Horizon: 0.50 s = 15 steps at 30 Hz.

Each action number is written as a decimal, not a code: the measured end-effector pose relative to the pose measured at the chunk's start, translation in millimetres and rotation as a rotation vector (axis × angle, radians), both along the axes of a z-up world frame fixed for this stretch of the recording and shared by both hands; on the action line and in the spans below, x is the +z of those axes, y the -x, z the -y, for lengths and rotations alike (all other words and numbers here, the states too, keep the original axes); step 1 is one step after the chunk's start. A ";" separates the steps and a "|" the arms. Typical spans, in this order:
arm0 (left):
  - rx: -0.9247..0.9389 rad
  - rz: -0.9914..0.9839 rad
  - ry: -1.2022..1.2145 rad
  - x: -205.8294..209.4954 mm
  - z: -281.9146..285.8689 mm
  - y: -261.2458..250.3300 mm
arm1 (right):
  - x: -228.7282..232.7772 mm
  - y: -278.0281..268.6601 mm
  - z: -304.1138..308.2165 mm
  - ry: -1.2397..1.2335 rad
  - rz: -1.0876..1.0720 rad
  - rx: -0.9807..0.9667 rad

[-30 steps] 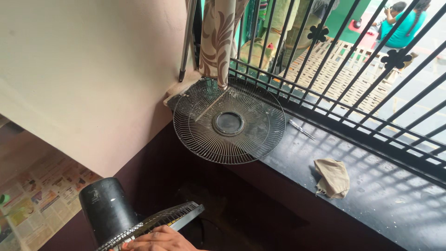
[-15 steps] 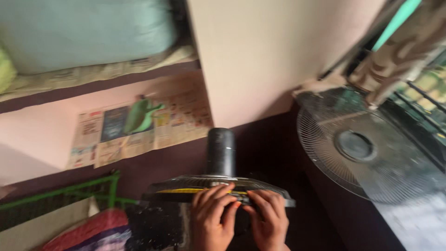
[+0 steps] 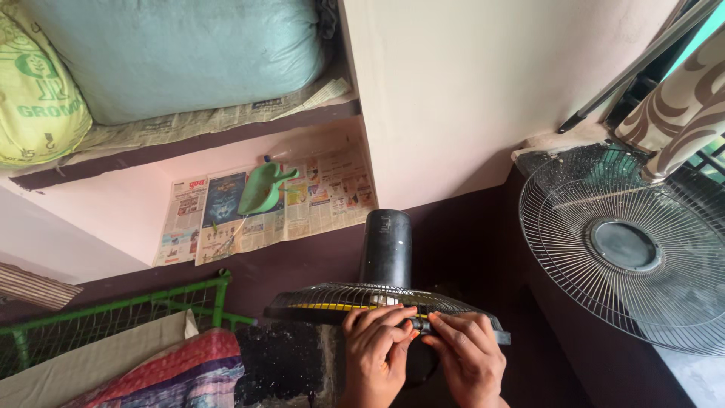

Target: The person attaches the front grill to an electric fan and secures it by tightening a knob. They then use a small tool to adjust a component on the fan's neck.

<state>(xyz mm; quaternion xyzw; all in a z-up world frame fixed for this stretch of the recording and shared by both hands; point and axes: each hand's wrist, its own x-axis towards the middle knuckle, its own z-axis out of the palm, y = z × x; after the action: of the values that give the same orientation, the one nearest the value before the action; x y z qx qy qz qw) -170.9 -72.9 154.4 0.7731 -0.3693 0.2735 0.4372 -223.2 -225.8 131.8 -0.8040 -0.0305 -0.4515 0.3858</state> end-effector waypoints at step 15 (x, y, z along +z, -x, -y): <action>-0.062 -0.010 -0.087 3.1 -5.4 1.1 | -10.5 3.6 -10.3 -0.072 -0.002 -0.063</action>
<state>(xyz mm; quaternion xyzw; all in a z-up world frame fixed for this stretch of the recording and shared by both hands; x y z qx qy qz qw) -172.0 -67.4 157.5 0.7809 -0.4023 0.2396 0.4135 -226.8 -215.4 121.3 -0.7907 0.0114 -0.4632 0.4002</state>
